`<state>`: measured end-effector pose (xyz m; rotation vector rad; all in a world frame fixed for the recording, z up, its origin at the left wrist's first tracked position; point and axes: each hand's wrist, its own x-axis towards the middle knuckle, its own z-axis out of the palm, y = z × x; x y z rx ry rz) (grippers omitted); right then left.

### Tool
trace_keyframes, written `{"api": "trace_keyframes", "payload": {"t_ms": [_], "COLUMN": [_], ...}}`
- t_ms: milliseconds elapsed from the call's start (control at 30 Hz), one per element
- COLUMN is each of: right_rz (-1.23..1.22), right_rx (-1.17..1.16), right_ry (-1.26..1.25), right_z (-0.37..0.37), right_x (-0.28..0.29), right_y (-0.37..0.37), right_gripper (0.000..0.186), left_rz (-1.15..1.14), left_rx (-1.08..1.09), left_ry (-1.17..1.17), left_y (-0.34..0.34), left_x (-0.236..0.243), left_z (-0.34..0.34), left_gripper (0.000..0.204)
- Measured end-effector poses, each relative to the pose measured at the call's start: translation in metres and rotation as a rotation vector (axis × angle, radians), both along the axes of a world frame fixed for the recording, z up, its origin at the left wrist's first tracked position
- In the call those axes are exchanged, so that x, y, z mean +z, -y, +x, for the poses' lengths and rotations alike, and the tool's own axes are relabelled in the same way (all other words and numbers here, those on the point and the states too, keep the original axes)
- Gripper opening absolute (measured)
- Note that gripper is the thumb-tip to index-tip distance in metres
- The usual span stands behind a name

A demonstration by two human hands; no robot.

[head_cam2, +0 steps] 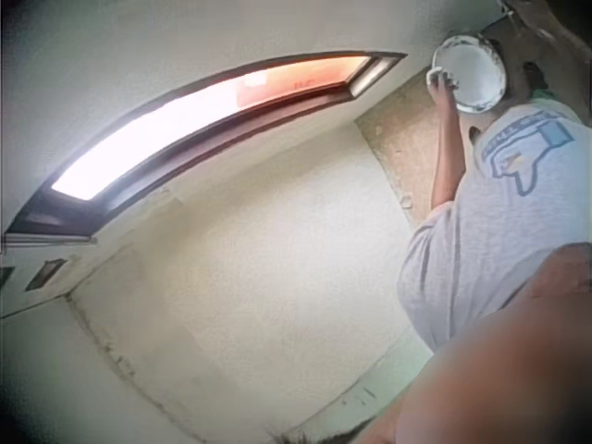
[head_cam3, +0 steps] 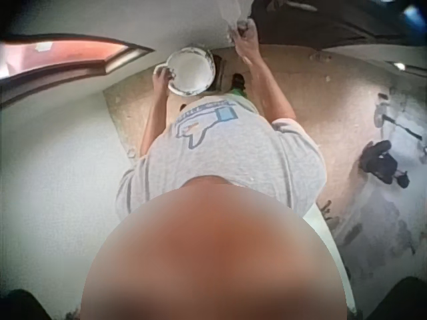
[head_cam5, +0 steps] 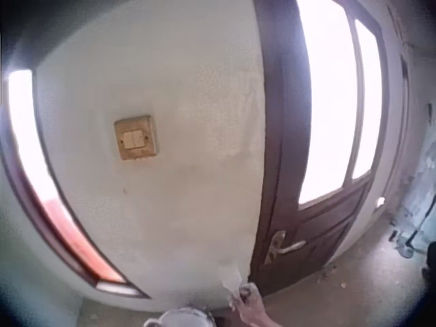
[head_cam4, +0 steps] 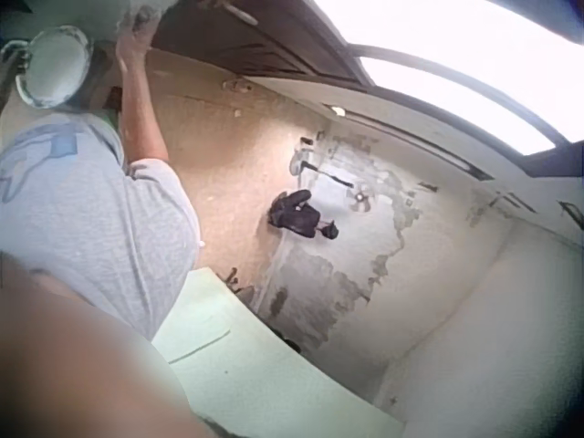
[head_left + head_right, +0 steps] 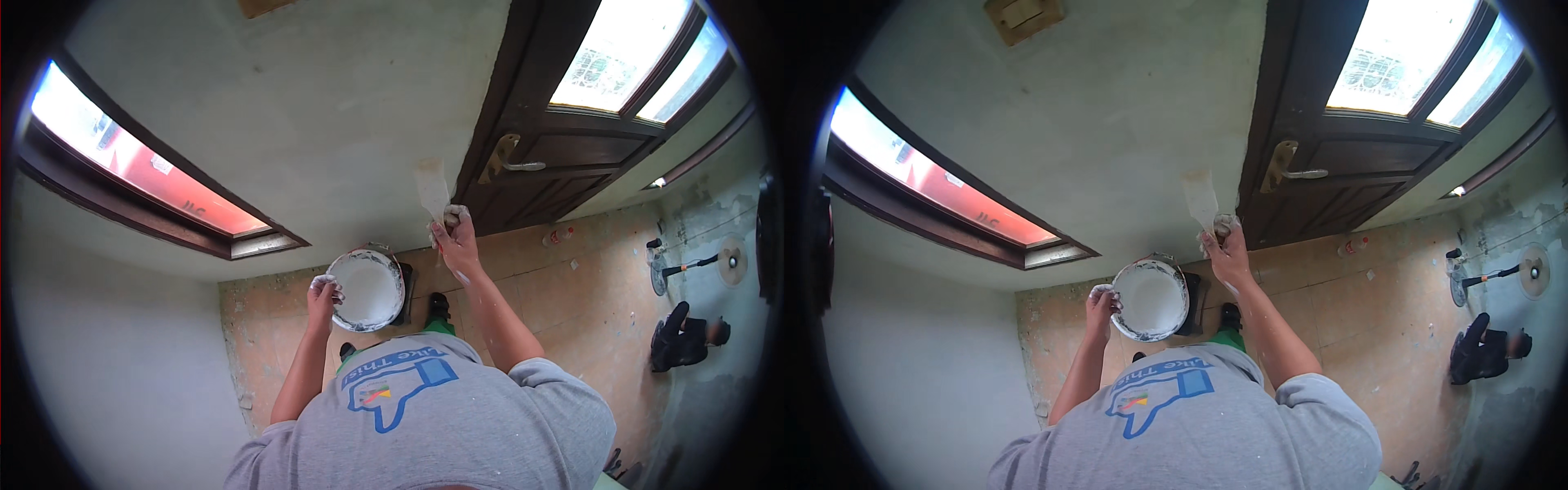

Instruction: The person applies patching compound to a damaged wall using a putty knife and a brush.

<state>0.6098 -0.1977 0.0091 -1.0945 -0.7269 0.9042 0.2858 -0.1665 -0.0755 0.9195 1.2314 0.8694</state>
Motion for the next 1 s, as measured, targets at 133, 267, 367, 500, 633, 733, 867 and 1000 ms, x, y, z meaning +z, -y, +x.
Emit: {"api": "trace_keyframes", "payload": {"t_ms": [133,267,367,500,633,733,867,1000], "right_rz": [-0.013,-0.032,0.034,0.008,-0.177,-0.276,-0.178,0.037], "right_rx": [0.097,0.165,0.138,0.167,0.294,0.293,0.226,0.131], "right_ry": [-0.002,0.227,0.247,0.338,-0.094,-0.135,-0.063,0.187], "right_z": [0.055,0.083,0.091,0.103,0.097,0.092,0.089,0.097], "right_x": [0.001,0.001,0.011,0.028,0.024,0.013,-0.007,0.0], "right_y": [-0.033,-0.048,-0.057,-0.074,-0.07,-0.054,-0.038,-0.053], "right_gripper": [0.017,0.028,0.03,0.029,0.024,0.023,0.02,0.022], "left_rz": [-0.038,0.025,0.014,-0.03,-0.033,0.0,-0.032,-0.018], "left_rx": [0.084,0.149,0.197,0.194,0.1,0.06,0.049,0.017], "left_ry": [0.063,0.122,0.183,0.21,0.29,0.32,0.278,0.274], "left_y": [-0.006,-0.001,-0.004,0.002,0.001,0.002,0.01,0.016], "left_x": [0.044,0.078,0.071,0.054,0.059,0.058,0.052,0.046], "left_z": [0.052,0.105,0.132,0.165,0.199,0.206,0.213,0.211], "left_gripper": [0.005,0.006,0.007,0.009,0.011,0.011,0.011,0.011]}}
